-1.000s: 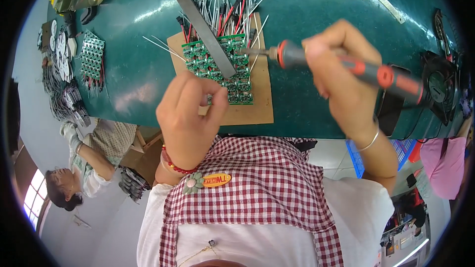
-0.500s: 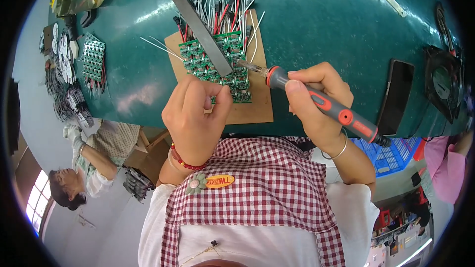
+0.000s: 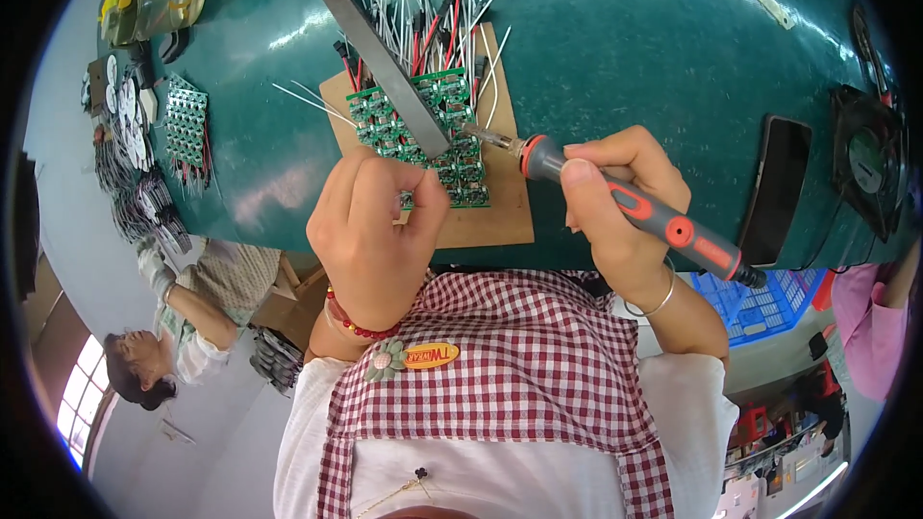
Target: The person solders wires and components onto multiple green PCBs using a soldering iron.
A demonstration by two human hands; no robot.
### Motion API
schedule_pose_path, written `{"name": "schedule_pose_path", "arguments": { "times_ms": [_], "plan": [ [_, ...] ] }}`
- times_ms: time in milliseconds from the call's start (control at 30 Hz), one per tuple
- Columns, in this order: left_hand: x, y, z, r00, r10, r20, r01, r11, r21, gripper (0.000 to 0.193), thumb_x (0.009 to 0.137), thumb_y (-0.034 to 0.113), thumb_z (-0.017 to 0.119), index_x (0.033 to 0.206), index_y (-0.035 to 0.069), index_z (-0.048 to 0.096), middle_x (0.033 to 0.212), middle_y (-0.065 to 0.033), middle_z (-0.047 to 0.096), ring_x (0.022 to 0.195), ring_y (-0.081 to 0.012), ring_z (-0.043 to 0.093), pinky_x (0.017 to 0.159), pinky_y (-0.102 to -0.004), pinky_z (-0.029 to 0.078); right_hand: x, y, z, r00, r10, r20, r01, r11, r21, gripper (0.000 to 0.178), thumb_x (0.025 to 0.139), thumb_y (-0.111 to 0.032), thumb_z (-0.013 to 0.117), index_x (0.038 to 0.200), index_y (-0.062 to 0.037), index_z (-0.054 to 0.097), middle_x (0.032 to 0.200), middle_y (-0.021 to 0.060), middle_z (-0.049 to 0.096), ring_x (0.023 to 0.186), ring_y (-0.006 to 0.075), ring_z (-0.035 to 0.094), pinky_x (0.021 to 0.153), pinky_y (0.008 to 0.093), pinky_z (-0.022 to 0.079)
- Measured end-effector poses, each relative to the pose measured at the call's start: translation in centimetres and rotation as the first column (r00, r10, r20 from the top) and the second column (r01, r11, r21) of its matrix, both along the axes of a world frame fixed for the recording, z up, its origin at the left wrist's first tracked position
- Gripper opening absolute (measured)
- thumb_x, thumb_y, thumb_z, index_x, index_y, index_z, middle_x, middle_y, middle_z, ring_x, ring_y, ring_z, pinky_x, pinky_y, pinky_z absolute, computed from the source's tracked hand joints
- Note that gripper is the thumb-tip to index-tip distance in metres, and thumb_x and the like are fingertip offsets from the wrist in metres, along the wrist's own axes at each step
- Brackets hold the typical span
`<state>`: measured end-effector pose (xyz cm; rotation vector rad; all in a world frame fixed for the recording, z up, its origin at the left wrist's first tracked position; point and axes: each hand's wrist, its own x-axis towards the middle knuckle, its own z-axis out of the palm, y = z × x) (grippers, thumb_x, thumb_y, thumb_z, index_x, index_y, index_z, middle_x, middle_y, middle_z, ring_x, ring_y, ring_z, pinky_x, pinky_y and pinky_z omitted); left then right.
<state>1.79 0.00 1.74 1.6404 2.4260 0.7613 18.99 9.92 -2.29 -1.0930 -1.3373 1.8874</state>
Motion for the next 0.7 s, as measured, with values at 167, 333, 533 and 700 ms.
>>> {"name": "schedule_pose_path", "arguments": {
  "times_ms": [167, 333, 533, 700],
  "plan": [
    [-0.2, 0.4, 0.0, 0.999, -0.016, -0.047, 0.015, 1.0, -0.01, 0.023, 0.064, -0.001, 0.071, 0.073, 0.006, 0.051, 0.068, -0.0071, 0.047, 0.06, -0.0247, 0.052, 0.05, -0.0351, 0.041, 0.0, -0.3, -0.2, 1.0, 0.017, -0.003, -0.017, 1.0, -0.008, 0.013, 0.089, -0.01, 0.064, 0.089, 0.0009, 0.058, 0.064, 0.0049, 0.061, 0.05, 0.0061, 0.055, 0.045, 0.0204, 0.039],
    [-0.2, 0.9, 0.0, 0.997, -0.023, -0.08, 0.019, 0.998, -0.052, 0.023, 0.065, -0.001, 0.07, 0.072, 0.006, 0.05, 0.069, -0.0074, 0.047, 0.06, -0.0249, 0.053, 0.05, -0.0353, 0.042, -0.1, -0.3, 0.0, 1.0, 0.028, -0.003, -0.028, 0.999, -0.018, 0.012, 0.089, -0.009, 0.064, 0.09, 0.001, 0.057, 0.064, 0.0054, 0.062, 0.051, 0.0058, 0.055, 0.045, 0.0209, 0.04],
    [-0.4, 1.2, 0.1, 0.997, -0.004, -0.077, -0.004, 0.995, -0.102, 0.023, 0.065, -0.001, 0.069, 0.072, 0.006, 0.049, 0.068, -0.0074, 0.047, 0.06, -0.0249, 0.053, 0.05, -0.0355, 0.042, -0.3, -0.4, 0.4, 0.999, 0.035, 0.028, -0.034, 0.999, -0.026, 0.012, 0.09, -0.009, 0.064, 0.09, 0.0006, 0.057, 0.065, 0.0059, 0.063, 0.051, 0.0056, 0.055, 0.045, 0.0211, 0.041],
    [-0.5, 1.2, 0.2, 0.999, 0.01, -0.035, -0.014, 0.992, -0.124, 0.023, 0.065, -0.002, 0.07, 0.072, 0.006, 0.049, 0.067, -0.0076, 0.047, 0.06, -0.0252, 0.053, 0.05, -0.0358, 0.042, -0.2, -0.4, 0.8, 0.997, 0.032, 0.069, -0.029, 0.999, -0.044, 0.013, 0.09, -0.01, 0.064, 0.09, 0.0007, 0.057, 0.065, 0.0059, 0.063, 0.052, 0.0057, 0.055, 0.045, 0.0215, 0.041]
  ]
}}
